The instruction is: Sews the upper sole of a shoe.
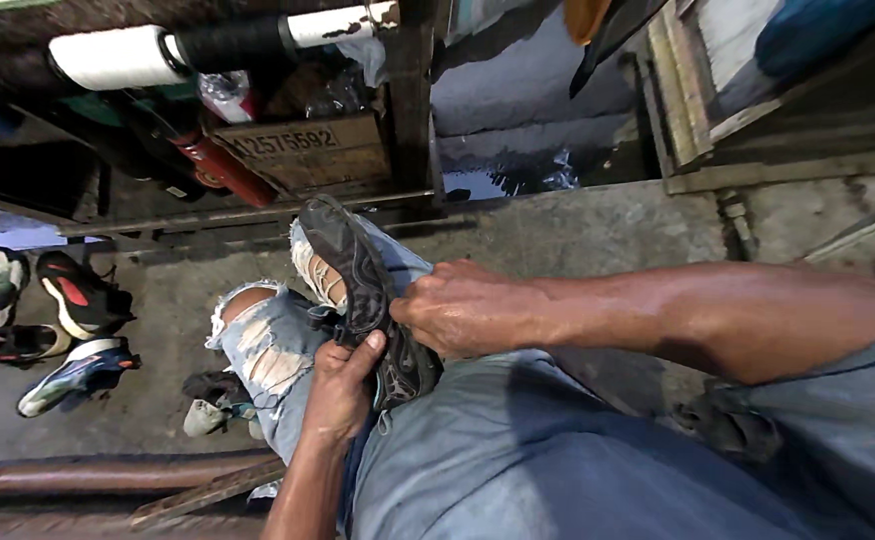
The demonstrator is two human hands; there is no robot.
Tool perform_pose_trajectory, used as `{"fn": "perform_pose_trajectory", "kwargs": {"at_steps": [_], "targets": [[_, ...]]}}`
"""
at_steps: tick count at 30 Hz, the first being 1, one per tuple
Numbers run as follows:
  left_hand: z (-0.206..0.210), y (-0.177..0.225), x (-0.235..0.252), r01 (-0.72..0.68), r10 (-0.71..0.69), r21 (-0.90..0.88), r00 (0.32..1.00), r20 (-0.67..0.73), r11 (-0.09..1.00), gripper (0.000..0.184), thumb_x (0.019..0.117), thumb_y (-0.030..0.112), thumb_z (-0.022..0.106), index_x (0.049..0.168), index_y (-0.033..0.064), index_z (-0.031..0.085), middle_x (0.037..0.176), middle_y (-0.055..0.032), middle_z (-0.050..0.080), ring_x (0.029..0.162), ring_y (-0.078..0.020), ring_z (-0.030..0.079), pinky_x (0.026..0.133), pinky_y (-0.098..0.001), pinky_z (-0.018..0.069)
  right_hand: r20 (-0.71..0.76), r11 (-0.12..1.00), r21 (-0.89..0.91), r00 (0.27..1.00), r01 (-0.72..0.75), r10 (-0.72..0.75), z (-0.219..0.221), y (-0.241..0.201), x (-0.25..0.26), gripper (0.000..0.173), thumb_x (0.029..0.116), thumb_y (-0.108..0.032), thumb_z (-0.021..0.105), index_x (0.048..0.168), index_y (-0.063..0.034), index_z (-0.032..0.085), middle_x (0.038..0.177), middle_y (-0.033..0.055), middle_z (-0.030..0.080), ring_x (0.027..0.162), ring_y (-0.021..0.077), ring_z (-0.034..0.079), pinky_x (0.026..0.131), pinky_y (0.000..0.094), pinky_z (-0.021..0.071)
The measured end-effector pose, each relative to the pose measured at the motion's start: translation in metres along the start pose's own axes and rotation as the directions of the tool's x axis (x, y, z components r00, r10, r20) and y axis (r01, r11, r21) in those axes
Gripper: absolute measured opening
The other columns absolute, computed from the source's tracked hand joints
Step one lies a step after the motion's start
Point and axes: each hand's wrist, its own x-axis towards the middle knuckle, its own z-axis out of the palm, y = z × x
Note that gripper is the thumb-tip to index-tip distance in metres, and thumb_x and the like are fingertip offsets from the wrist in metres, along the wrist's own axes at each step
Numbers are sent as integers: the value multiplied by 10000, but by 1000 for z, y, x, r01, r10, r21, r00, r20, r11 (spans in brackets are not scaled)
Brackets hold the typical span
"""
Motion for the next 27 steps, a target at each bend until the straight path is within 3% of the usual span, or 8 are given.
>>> {"fn": "perform_pose_trajectory", "kwargs": {"at_steps": [3, 9, 12, 15, 18, 21, 24, 27], "targets": [[-7, 3, -6, -23, 23, -17, 1000, 13, 1000, 108, 955, 104, 691, 1009, 15, 723, 948, -98, 751, 880, -150, 727, 845, -350, 612, -5, 999, 49, 1000, 4, -4, -6, -2, -2, 160, 1012, -201, 578, 957, -116, 701, 788, 21, 643, 735, 197, 645, 646, 417, 524], [-33, 22, -31, 22, -40, 445, 999, 31, 895, 260, 1027, 182, 591, 1197, 3, 670, 903, -39, 704, 719, -131, 679, 660, -296, 613, 15, 995, 97, 1000, -26, 25, -10, 12, -10, 166, 1015, -219, 590, 957, -142, 726, 858, 4, 662, 776, 168, 648, 679, 407, 534], [-41, 37, -48, -38, 64, 815, 998, 0, 578, 156, 963, 229, 657, 965, 112, 760, 909, 29, 707, 719, -41, 652, 616, -201, 560, -32, 994, 106, 999, 5, -2, -6, 18, -13, 182, 1009, -228, 592, 942, -154, 743, 836, -8, 656, 750, 151, 643, 649, 390, 527], [-36, 57, -63, -135, 260, 980, 961, 94, 145, 257, 959, 365, 625, 907, 165, 778, 1174, -92, 628, 983, -138, 597, 819, -301, 513, -77, 992, 124, 997, 28, -18, -3, 20, -14, 230, 1029, -270, 561, 934, -155, 736, 820, -14, 651, 745, 148, 646, 642, 392, 526], [-30, 75, -66, -290, 287, 866, 941, 180, 408, 204, 1002, 349, 619, 950, 188, 733, 1395, -70, 546, 1256, -150, 545, 1030, -305, 487, -121, 988, 152, 993, 15, 4, -1, 20, -15, 208, 1024, -265, 559, 945, -148, 712, 780, -19, 644, 700, 140, 637, 609, 382, 522], [-26, 62, -51, -266, 219, 235, 953, 208, 935, 179, 1023, 298, 627, 1064, 158, 729, 1262, -49, 687, 910, -104, 710, 712, -227, 603, -147, 986, 162, 989, 27, -3, 2, 23, -14, 129, 992, -212, 580, 953, -155, 689, 728, -39, 617, 644, 119, 613, 555, 354, 501], [-14, 38, -38, -38, 48, -83, 992, 119, 996, 158, 1015, 254, 634, 1043, 121, 714, 931, -37, 699, 641, -43, 608, 547, -165, 506, -118, 986, 164, 993, 33, -14, 2, 26, -15, 111, 986, -197, 591, 976, -158, 694, 743, -46, 626, 659, 108, 618, 568, 352, 508], [3, 24, -26, 35, -17, 264, 997, -72, 964, 139, 1007, 103, 613, 1034, 30, 729, 823, -40, 681, 623, -76, 590, 550, -208, 509, -56, 991, 135, 998, 1, 7, 1, 26, -14, 67, 971, -166, 607, 992, -159, 670, 757, -42, 623, 675, 116, 620, 585, 360, 516]]}}
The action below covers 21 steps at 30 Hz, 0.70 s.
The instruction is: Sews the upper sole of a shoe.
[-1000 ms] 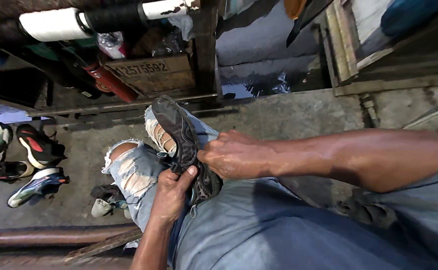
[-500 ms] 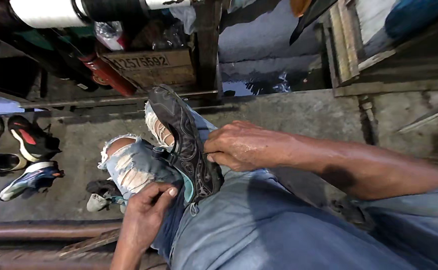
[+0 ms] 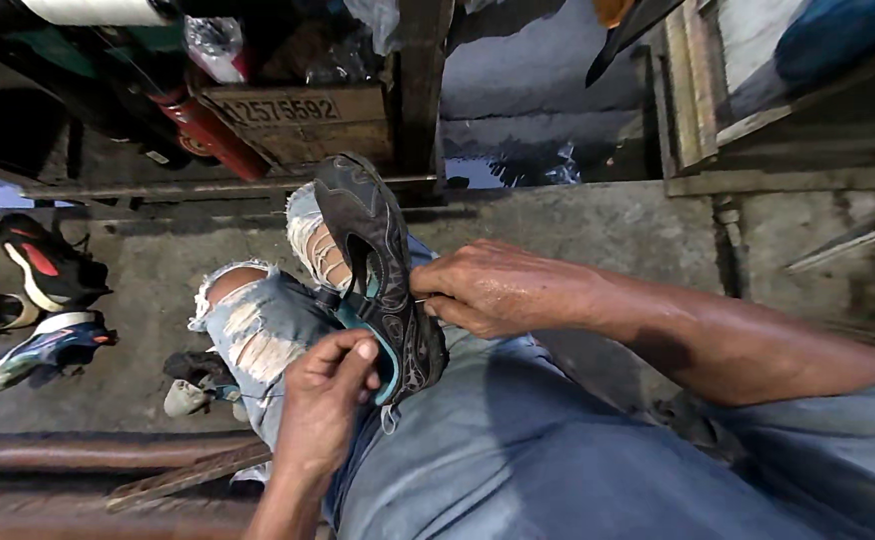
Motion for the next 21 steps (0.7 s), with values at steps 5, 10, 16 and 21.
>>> {"fn": "perform_pose_trajectory", "kwargs": {"at_steps": [5, 10, 16, 21], "targets": [[29, -13, 13, -208, 305, 603, 950, -63, 770, 176, 961, 72, 584, 970, 52, 759, 914, -7, 698, 835, -35, 664, 747, -194, 569, 80, 989, -25, 986, -145, 146, -4, -10, 6, 100, 943, -108, 651, 1039, -136, 655, 803, -2, 641, 727, 162, 644, 645, 387, 536], [36, -13, 18, -237, 370, 699, 928, -42, 675, 181, 919, 44, 565, 911, 45, 746, 905, -11, 686, 852, -21, 647, 762, -179, 546, 40, 985, 72, 987, -158, 155, 0, -3, 6, 56, 969, -147, 612, 949, -133, 662, 717, -20, 610, 667, 140, 621, 605, 375, 517], [31, -11, 22, -209, 300, 635, 953, -38, 744, 187, 953, 74, 572, 1011, 76, 749, 967, 10, 721, 901, -21, 683, 809, -203, 582, -54, 996, 57, 996, -66, 70, 9, 3, 5, 115, 979, -176, 588, 900, -133, 660, 689, -32, 588, 636, 117, 602, 575, 348, 499], [23, -10, 25, -206, 198, 542, 977, 74, 815, 192, 946, 61, 585, 1098, 62, 703, 964, 1, 732, 867, -46, 703, 783, -243, 611, -93, 991, 121, 993, -63, 75, 14, 6, 3, 128, 992, -175, 583, 904, -126, 664, 685, -27, 592, 622, 117, 602, 563, 347, 507]]}}
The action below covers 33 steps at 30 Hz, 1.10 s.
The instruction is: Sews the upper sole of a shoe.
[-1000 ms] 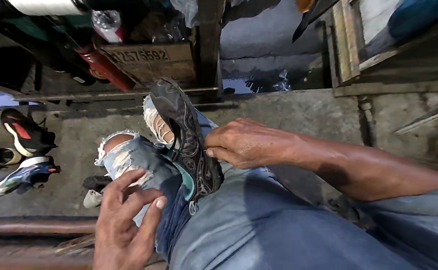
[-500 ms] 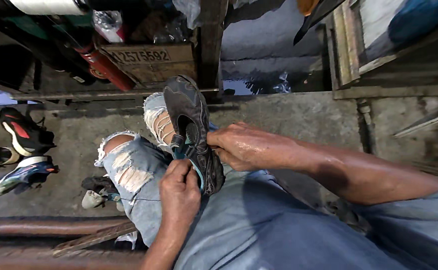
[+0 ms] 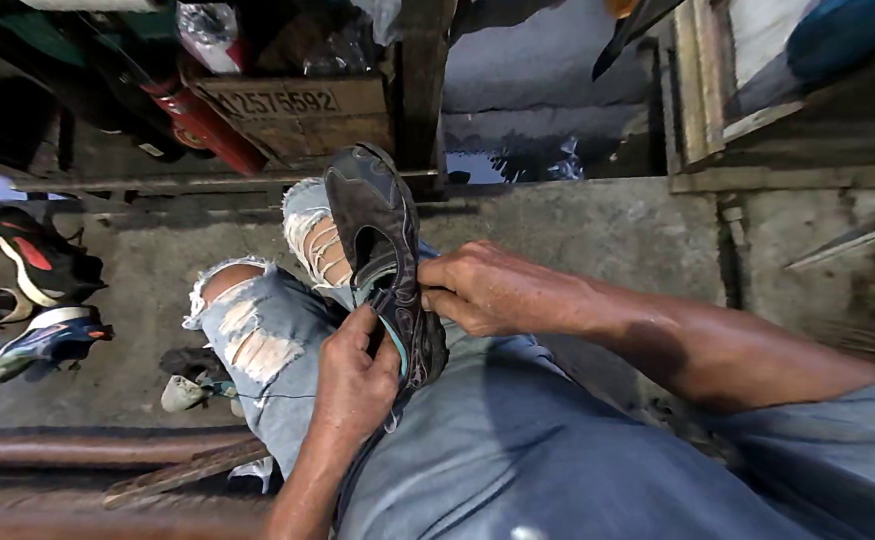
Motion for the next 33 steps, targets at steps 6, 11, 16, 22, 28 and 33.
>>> {"fn": "perform_pose_trajectory", "kwargs": {"at_steps": [6, 11, 16, 22, 28, 33], "targets": [[16, 2, -1, -7, 14, 91, 997, -76, 996, 327, 959, 90, 566, 1266, 67, 675, 1026, -2, 731, 866, -16, 685, 784, -215, 587, -244, 999, 11, 969, -30, 32, 30, 22, -21, 216, 1021, -280, 540, 874, -171, 656, 588, -57, 543, 515, 107, 560, 456, 353, 447], [21, 3, -1, -43, 52, 104, 995, -83, 994, 387, 965, 74, 582, 1347, 66, 639, 1028, -20, 734, 854, -27, 689, 780, -217, 591, -365, 990, 108, 923, -85, 119, 50, 25, -31, 207, 1021, -255, 529, 874, -168, 647, 576, -61, 514, 491, 94, 525, 427, 339, 413], [25, 3, -3, -113, 126, 200, 991, -52, 973, 250, 958, 85, 583, 1161, 56, 724, 1017, -30, 730, 915, -51, 693, 823, -236, 590, -361, 970, 204, 911, -135, 202, 56, 23, -36, 199, 1034, -272, 529, 938, -169, 670, 620, -61, 558, 528, 80, 550, 466, 337, 451], [20, 2, -6, -162, 163, 278, 986, 23, 947, 184, 883, 63, 566, 862, 86, 748, 874, -12, 672, 837, -68, 650, 742, -233, 551, -34, 947, 119, 952, -299, 305, 28, 7, -23, 159, 1061, -271, 514, 1003, -162, 615, 666, -17, 575, 619, 148, 609, 577, 404, 510], [16, -3, -4, -114, 123, 196, 992, -34, 974, 227, 945, 95, 574, 1063, 64, 766, 950, -13, 705, 897, -38, 661, 810, -200, 555, -230, 992, 74, 966, -102, 116, 39, 17, -26, 195, 1021, -214, 534, 884, -128, 644, 612, -24, 547, 557, 123, 574, 511, 361, 478], [19, -3, -2, -101, 112, 190, 993, -44, 976, 251, 968, 119, 583, 1137, 58, 758, 985, -24, 711, 923, -42, 666, 833, -197, 556, -329, 979, 155, 928, -129, 175, 54, 19, -35, 216, 1025, -224, 514, 875, -133, 640, 623, -29, 543, 559, 106, 558, 511, 347, 460]]}}
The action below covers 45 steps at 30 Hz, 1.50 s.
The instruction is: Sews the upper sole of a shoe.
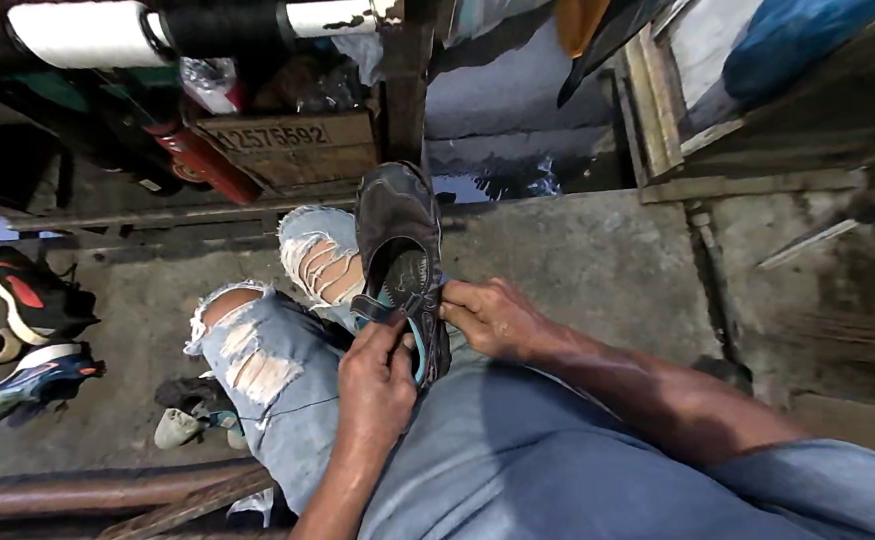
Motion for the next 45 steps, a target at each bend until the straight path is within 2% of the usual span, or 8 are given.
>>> {"fn": "perform_pose_trajectory", "kwargs": {"at_steps": [8, 14, 24, 27, 30, 35, 42, 45], "targets": [[3, 2, -1, -37, 36, 10, 999, 20, 999, 235, 960, 101, 579, 1108, 64, 759, 997, -23, 716, 937, -51, 672, 843, -205, 560, -44, 997, 40, 997, -61, 62, 4, 4, -7, 226, 1041, -243, 517, 916, -128, 665, 625, -18, 560, 562, 116, 572, 515, 368, 473], [1, 2, 1, -22, 22, 7, 999, 31, 1000, 276, 975, 133, 587, 1196, 62, 738, 1022, -33, 718, 938, -56, 673, 843, -215, 562, -53, 997, 30, 996, -72, 74, 5, 4, -7, 239, 1038, -263, 518, 891, -138, 658, 628, -23, 564, 568, 117, 579, 519, 369, 474], [-4, -2, -3, 27, -27, -5, 999, 32, 1000, 235, 879, 121, 593, 1039, 58, 753, 1033, -59, 691, 972, -71, 660, 839, -244, 563, 280, 996, -87, 960, 9, 16, -20, -23, 18, 222, 1072, -212, 485, 970, -110, 653, 751, 21, 628, 724, 168, 646, 659, 411, 528], [-4, -5, 0, 59, -56, -40, 996, 66, 997, 271, 877, 135, 623, 1110, 82, 751, 1161, -55, 681, 1062, -74, 643, 894, -259, 553, 236, 982, -144, 968, 119, -82, -18, -14, 14, 208, 1040, -196, 508, 937, -110, 667, 707, 22, 628, 672, 181, 654, 606, 412, 534], [-5, -7, 5, 66, -58, -76, 993, 102, 995, 396, 893, 146, 632, 1281, 115, 707, 1168, -35, 674, 1016, -57, 647, 856, -236, 563, 196, 1000, -8, 980, 24, -22, -15, -7, 6, 242, 1057, -229, 491, 930, -114, 661, 698, 4, 615, 659, 127, 626, 600, 360, 510], [-6, -10, 4, 95, -74, -158, 988, 132, 983, 423, 874, 116, 673, 1296, 127, 702, 1145, -28, 682, 984, -73, 659, 822, -239, 579, 471, 928, 299, 880, -221, 57, -35, -10, 22, 189, 1059, -133, 544, 1008, -46, 704, 884, 20, 687, 812, 54, 639, 747, 270, 536], [-8, -14, 5, 111, -93, -188, 990, 105, 976, 421, 868, 137, 690, 1286, 87, 696, 1117, -33, 682, 984, -65, 654, 836, -233, 567, 623, 963, 269, 758, 28, -195, -51, -2, 55, 160, 1018, -90, 606, 941, -14, 724, 783, 21, 671, 715, 45, 615, 664, 237, 509], [-13, -18, 5, 169, -147, -255, 984, 102, 952, 395, 857, 131, 712, 1241, 41, 689, 1201, -57, 683, 1069, -81, 665, 916, -254, 574, 752, 980, 192, 635, 45, -176, -51, 4, 46, 161, 1008, -76, 609, 1003, -2, 752, 793, 60, 684, 707, 119, 625, 675, 333, 520]]}}
